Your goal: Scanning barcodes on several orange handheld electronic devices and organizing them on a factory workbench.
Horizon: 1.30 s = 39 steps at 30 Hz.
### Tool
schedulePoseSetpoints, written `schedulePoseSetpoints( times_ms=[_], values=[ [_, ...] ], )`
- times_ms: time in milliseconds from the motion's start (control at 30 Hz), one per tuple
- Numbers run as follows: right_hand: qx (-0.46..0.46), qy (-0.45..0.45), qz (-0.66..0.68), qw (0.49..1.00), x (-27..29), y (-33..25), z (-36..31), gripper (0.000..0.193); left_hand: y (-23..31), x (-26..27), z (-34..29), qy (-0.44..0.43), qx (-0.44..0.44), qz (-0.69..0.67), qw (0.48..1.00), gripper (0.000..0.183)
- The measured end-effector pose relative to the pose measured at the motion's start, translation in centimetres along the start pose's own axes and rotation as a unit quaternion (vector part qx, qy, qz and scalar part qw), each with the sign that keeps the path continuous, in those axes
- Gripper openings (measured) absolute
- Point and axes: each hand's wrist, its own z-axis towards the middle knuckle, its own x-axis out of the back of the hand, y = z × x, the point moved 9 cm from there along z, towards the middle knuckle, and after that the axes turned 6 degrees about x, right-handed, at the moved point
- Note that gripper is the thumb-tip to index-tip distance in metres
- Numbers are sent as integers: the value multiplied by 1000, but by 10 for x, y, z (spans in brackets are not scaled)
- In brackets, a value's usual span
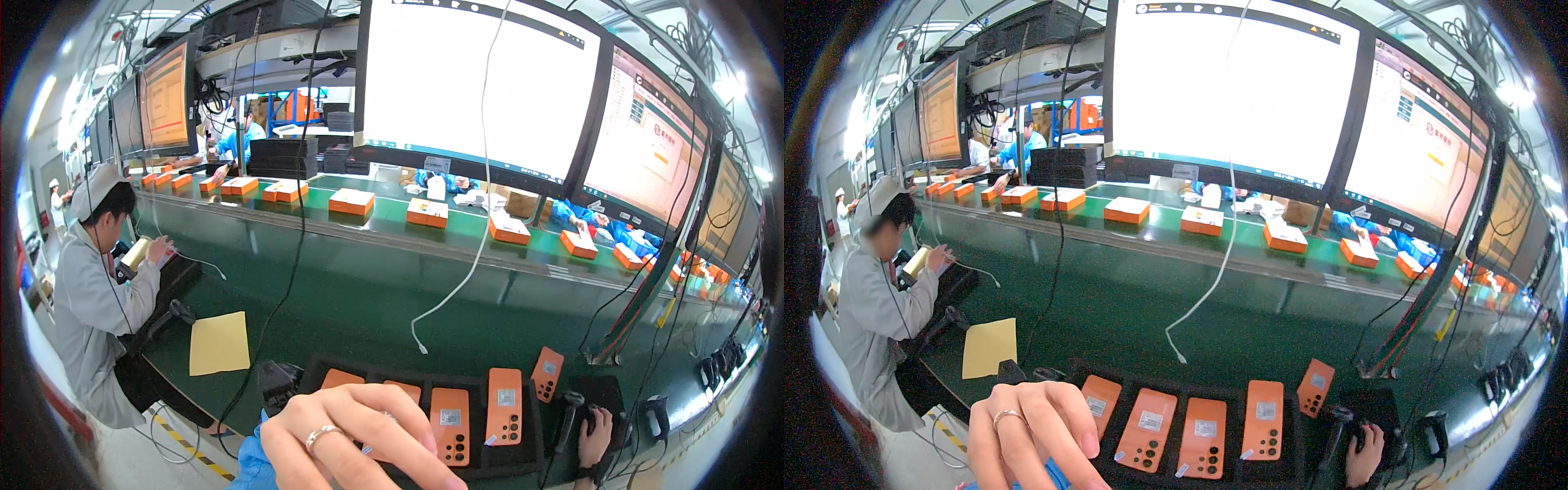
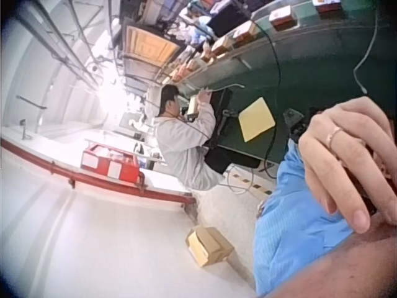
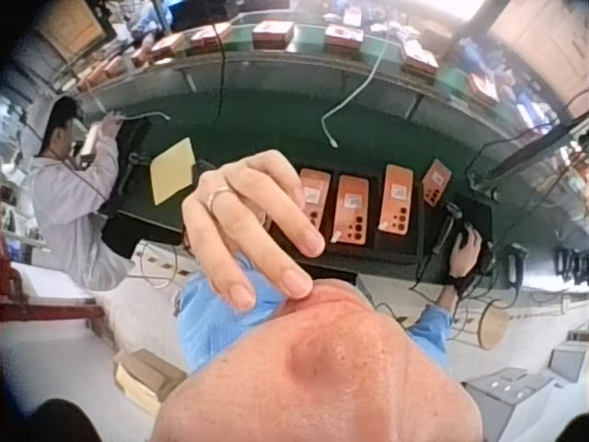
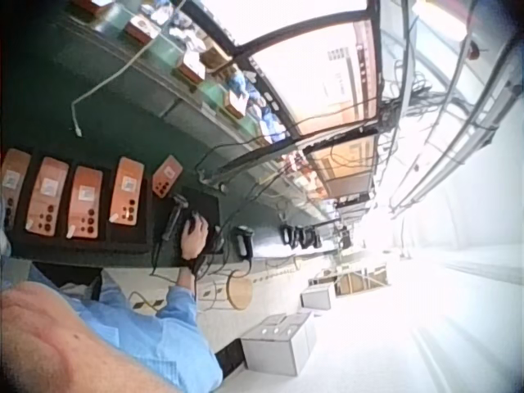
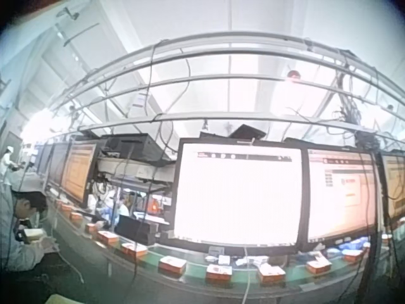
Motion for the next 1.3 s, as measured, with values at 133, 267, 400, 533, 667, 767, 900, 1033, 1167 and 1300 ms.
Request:
schedulePoseSetpoints(
  times_ms=[133,267,400,533,667,767,900,1033,1167,1300],
  values=[
    [-6,-3,39,999,5,-8,3,37,0,4,-2,-8,-24,-1,1000,23],
    [-31,-2,45,999,3,-2,1,39,1,1,2,-14,-20,0,1000,24],
    [-16,9,30,999,8,-4,-2,38,-1,0,2,-13,-14,-4,1000,24],
    [-27,13,25,999,7,-1,-3,38,-5,1,4,6,-9,-4,1000,25],
    [-13,12,15,1000,-1,-4,7,38,13,-4,-5,8,-38,12,999,24],
    [-49,17,10,999,7,9,-7,39,-8,4,-4,-3,-31,-24,999,24],
    [-52,-5,45,998,-1,7,0,42,-3,2,-2,-44,-118,-11,992,24],
    [-53,-17,40,998,2,2,0,44,2,-2,-1,-28,-72,-16,997,24],
    [-52,-14,34,998,0,4,0,43,-2,1,-7,-35,-164,-32,985,24],
    [-50,-12,47,998,-1,6,0,43,3,-3,2,11,-51,-4,999,24]
  ],
)
